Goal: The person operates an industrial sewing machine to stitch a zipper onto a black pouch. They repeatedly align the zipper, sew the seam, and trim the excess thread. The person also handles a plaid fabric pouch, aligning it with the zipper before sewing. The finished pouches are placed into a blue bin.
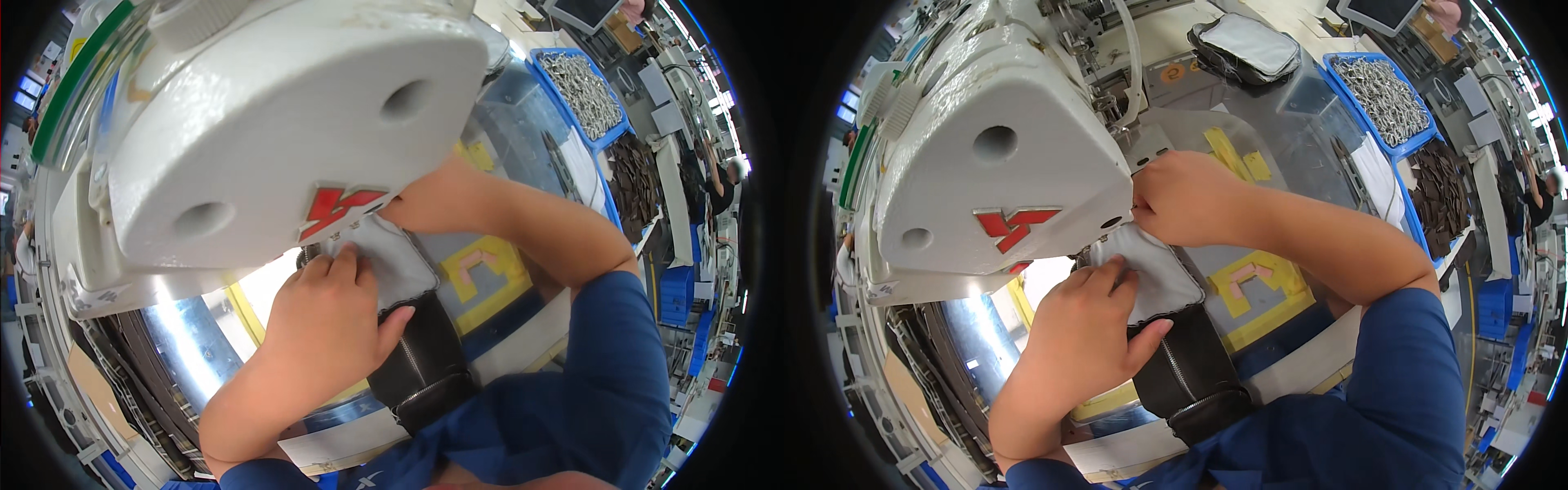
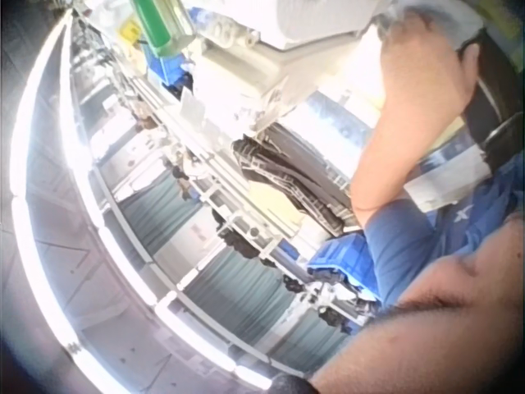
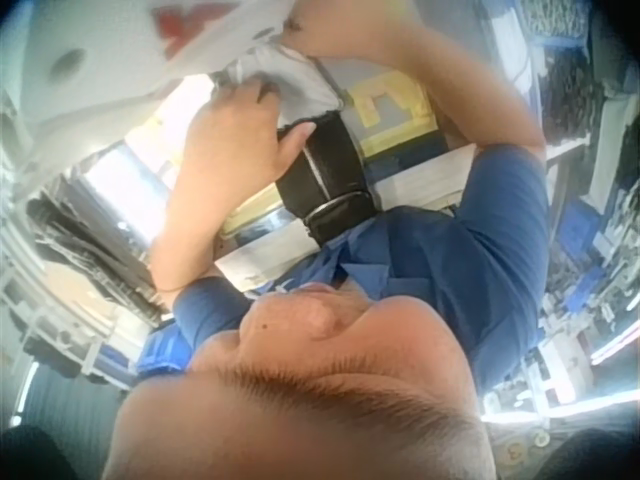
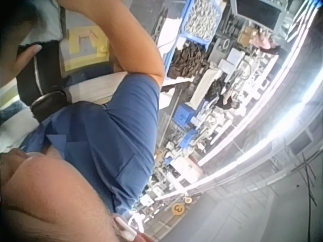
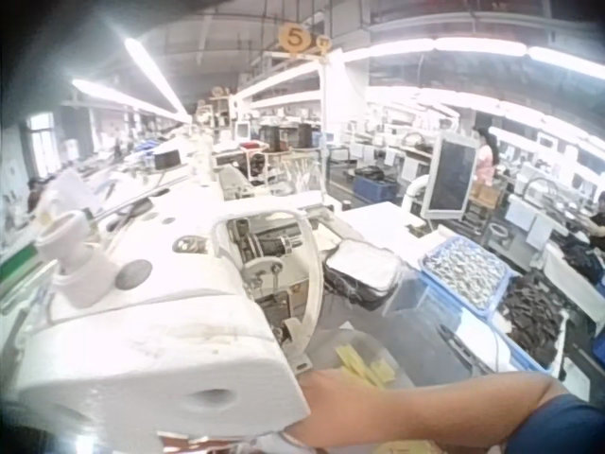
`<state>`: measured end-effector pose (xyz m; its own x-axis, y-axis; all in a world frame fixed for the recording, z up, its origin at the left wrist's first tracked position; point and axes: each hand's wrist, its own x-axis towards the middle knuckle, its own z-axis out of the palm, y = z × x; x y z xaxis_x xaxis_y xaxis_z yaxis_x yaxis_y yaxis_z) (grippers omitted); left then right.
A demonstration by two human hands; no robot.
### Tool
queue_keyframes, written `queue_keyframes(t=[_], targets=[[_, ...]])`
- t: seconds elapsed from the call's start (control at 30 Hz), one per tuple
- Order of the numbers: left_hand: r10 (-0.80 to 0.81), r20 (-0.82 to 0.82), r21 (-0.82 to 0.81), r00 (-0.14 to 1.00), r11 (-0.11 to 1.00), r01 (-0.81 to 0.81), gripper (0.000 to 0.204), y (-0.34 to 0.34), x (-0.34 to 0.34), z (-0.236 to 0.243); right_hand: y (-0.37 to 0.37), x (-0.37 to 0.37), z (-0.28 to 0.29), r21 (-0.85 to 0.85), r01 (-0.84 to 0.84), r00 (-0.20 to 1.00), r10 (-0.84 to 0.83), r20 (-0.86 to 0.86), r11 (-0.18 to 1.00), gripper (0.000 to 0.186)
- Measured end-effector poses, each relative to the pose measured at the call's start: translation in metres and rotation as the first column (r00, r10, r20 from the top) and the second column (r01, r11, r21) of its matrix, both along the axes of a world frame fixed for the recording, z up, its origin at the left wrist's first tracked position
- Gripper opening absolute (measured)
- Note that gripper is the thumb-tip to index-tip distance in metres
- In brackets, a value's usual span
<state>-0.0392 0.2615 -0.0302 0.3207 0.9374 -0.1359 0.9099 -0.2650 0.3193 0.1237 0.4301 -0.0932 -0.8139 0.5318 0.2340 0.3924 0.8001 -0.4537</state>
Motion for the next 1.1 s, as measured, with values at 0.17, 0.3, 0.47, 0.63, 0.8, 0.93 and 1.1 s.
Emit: queue_keyframes(t=[0.17,0.3,0.47,0.63,0.8,0.93,1.1], targets=[[0.004,-0.007,-0.011,1.000,1.000,-0.004,0.056,0.001,0.002,0.001,0.002,0.000,-0.008,0.027,-0.004,0.998,0.005,-0.062,1.000,0.025],[0.016,-0.012,-0.010,1.000,1.000,-0.016,0.055,0.000,0.004,0.002,0.002,-0.002,-0.010,-0.017,0.009,1.000,-0.009,-0.028,1.000,0.026],[0.007,-0.023,0.000,1.000,1.000,-0.007,0.055,0.000,0.005,0.002,0.000,-0.006,-0.006,-0.077,0.048,0.998,-0.046,0.033,0.996,0.025],[-0.013,-0.039,0.015,0.999,1.000,0.014,0.056,0.001,0.007,0.004,0.002,-0.005,-0.001,-0.093,0.048,0.993,-0.037,0.113,0.995,0.024],[0.012,-0.048,-0.078,0.999,0.997,-0.015,0.057,0.001,0.006,0.010,-0.004,-0.008,0.018,-0.251,0.094,0.980,-0.046,0.191,0.963,0.022],[-0.005,-0.055,-0.029,0.998,1.000,0.003,0.058,0.001,0.006,0.006,-0.001,-0.009,0.022,-0.297,0.137,0.971,-0.068,0.231,0.945,0.021],[-0.054,-0.035,0.047,0.998,0.997,0.055,0.061,0.005,0.006,-0.002,0.011,-0.002,0.009,-0.176,0.057,0.984,-0.026,0.174,0.983,0.021]])
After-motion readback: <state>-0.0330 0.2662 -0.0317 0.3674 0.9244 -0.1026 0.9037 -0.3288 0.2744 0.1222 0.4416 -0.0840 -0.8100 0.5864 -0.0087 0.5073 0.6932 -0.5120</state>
